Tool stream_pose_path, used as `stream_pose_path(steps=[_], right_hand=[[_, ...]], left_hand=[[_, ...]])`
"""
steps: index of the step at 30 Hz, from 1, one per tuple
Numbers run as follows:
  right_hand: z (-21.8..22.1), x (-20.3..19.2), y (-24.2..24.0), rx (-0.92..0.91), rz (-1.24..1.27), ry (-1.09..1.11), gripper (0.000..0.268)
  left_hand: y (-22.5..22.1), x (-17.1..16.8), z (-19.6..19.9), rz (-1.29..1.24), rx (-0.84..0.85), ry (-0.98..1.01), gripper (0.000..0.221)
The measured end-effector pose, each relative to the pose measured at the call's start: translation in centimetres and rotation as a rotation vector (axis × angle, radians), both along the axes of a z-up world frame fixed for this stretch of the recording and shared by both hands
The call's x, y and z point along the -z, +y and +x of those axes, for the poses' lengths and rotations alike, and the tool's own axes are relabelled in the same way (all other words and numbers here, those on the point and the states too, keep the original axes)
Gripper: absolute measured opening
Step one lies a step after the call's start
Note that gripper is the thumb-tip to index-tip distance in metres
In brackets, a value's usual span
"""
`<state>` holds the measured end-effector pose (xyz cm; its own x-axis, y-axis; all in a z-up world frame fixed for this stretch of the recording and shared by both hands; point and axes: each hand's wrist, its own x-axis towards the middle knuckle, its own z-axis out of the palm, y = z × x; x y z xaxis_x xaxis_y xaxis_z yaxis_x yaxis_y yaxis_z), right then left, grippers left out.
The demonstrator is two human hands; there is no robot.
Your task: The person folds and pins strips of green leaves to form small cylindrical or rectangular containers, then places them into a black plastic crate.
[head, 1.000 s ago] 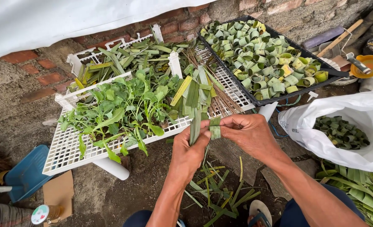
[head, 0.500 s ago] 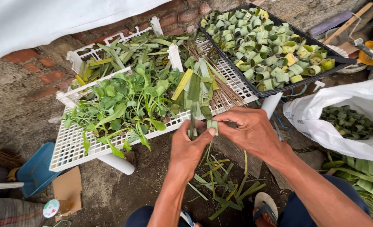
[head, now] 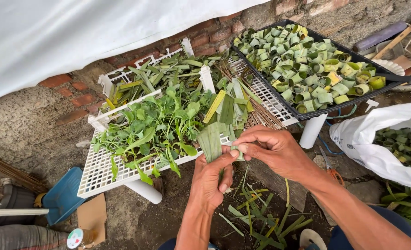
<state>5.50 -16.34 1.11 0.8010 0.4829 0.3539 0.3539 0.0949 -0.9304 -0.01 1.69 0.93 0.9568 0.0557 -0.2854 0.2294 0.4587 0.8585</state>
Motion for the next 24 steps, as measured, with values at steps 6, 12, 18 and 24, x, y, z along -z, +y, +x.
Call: stream_pose_path(steps=[6, 12, 18, 24], right_hand=[[0.6, 0.0, -0.4, 0.164, 0.329, 0.391, 0.018], [0.9, 1.2, -0.7, 0.144, 0.635, 0.462, 0.013], [3.2, 2.2, -4.4, -0.289, 0.940, 0.470, 0.022], [1.2, -2.1, -0.7, 0.052, -0.010, 0.559, 0.088]], left_hand=[[0.4, 0.4, 0.7, -0.236, -0.109, -0.142, 0.014], [0.0, 0.7, 1.1, -0.246, -0.244, -0.155, 0.016], [0.0, 1.5, 1.7, -0.210, -0.301, -0.166, 0.019], [-0.9, 0.7, 1.2, -0.313, -0.121, -0.158, 0.014]])
